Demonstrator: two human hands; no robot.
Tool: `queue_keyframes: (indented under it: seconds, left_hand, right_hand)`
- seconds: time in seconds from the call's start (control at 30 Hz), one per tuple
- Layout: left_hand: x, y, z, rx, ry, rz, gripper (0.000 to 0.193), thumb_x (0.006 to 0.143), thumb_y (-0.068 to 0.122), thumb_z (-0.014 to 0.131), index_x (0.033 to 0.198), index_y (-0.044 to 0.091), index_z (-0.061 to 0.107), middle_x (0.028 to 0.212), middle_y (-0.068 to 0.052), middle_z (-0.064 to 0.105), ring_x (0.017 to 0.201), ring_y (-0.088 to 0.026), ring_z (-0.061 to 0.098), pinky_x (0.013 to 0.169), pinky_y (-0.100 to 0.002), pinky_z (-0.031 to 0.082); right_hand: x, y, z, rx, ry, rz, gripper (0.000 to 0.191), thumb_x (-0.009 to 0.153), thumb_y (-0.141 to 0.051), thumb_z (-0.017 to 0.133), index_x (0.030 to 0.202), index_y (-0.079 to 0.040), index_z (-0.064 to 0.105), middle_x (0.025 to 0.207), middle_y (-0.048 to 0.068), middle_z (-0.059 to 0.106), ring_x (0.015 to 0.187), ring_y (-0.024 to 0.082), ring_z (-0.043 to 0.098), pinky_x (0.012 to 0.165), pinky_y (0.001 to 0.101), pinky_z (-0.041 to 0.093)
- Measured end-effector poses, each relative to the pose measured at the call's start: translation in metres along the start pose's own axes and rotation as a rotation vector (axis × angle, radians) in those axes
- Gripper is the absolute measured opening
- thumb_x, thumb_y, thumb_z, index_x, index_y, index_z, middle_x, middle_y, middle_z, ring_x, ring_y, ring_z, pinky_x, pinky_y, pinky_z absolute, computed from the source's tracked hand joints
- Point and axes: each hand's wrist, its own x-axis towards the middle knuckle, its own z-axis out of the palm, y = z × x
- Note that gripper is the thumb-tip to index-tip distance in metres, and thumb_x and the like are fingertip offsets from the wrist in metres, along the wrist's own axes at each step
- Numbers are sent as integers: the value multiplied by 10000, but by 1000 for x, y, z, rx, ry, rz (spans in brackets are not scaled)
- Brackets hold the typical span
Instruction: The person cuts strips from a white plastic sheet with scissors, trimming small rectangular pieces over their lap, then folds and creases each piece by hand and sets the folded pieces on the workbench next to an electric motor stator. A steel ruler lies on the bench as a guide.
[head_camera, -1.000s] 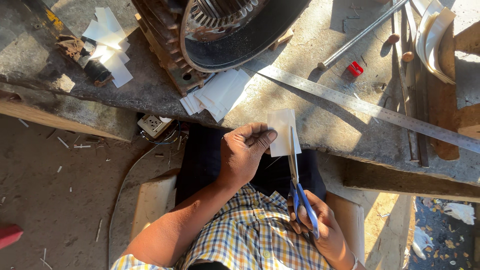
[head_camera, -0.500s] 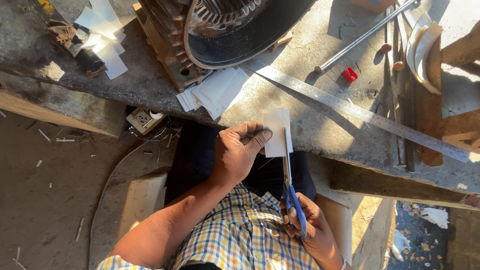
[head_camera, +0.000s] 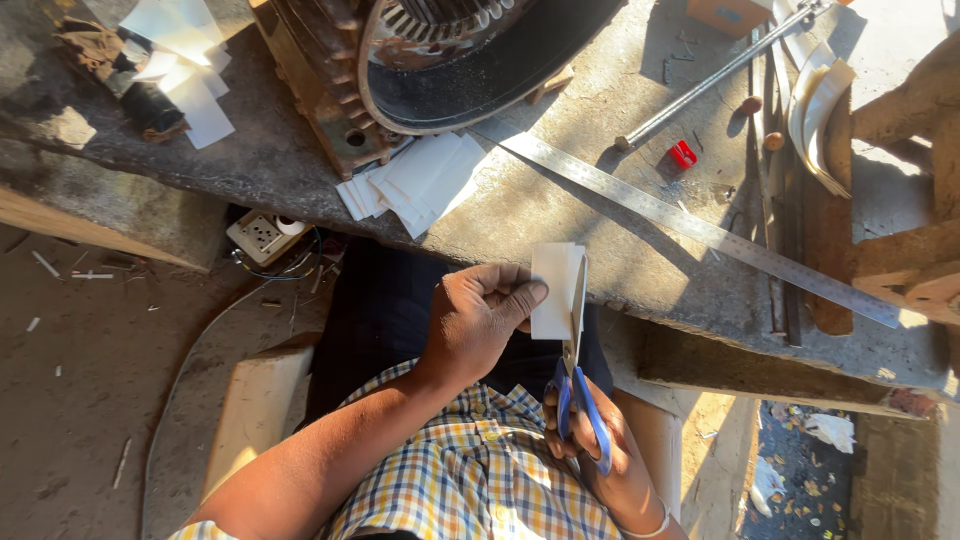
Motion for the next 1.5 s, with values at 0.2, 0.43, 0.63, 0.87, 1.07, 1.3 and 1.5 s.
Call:
queue_keyframes:
  seconds: [0.2, 0.43, 0.63, 0.87, 1.07, 1.3, 1.5]
  left_hand:
    - [-3, -8, 4, 20, -31, -2, 206, 925, 152, 751, 1011, -35, 766, 798, -87, 777, 685, -96, 732, 607, -245, 620]
    - [-1, -13, 4, 39, -37, 2, 211, 930, 161, 746, 1006, -35, 769, 792, -93, 778, 688, -103, 746, 603, -246, 630]
    - [0, -5, 3, 12, -37, -20, 209, 924, 153, 748, 1013, -36, 766, 795, -95, 777, 697, -111, 750, 613, -255, 632]
    - [-7, 38, -14, 331, -12, 187, 154, 928, 72, 724, 1049, -23, 741, 879, -134, 765, 760, -159, 716, 639, -298, 597]
    - [26, 91, -66, 1021, -39, 527, 198, 938, 15, 656, 1132, -6, 690, 946, -179, 759, 818, -282, 749, 667, -396, 587]
    - [64, 86, -81, 1547, -51, 543, 319, 942, 34, 609, 1254, -9, 656, 911, -177, 722, 801, -267, 699, 655, -391, 602]
    - [83, 69, -82, 1912, -44, 679, 264, 987, 90, 607, 1235, 39, 679, 896, -131, 713, 870, -249, 669, 622, -344, 584]
  right_hand:
    - [-2, -1, 0, -23, -1, -51, 775, 800, -574, 744, 1208, 61, 564, 886, 79, 529, 680, 126, 473, 620, 284, 431]
    - [1, 8, -11, 36, -67, -96, 868, 764, -626, 833, 1234, 53, 562, 911, 60, 520, 717, 98, 464, 615, 254, 408]
    - [4, 31, -27, 106, -43, -107, 664, 887, -438, 815, 1230, 51, 524, 897, 46, 507, 726, 95, 457, 560, 258, 389]
    - [-2, -39, -72, -187, -217, -325, 574, 959, -207, 663, 1437, 3, 426, 1099, 109, 646, 959, 213, 698, 796, 313, 548]
    - [16, -150, -81, -1099, 317, -635, 251, 935, 46, 589, 1183, 9, 580, 971, 89, 738, 868, 148, 737, 695, 250, 569]
    - [86, -218, -35, -1104, 457, -341, 294, 934, -121, 752, 1193, -30, 647, 876, 138, 765, 686, 202, 741, 489, 307, 513]
    - [153, -257, -13, -1293, 416, -271, 331, 948, -305, 761, 1151, -53, 692, 765, 152, 765, 636, 190, 748, 536, 318, 545]
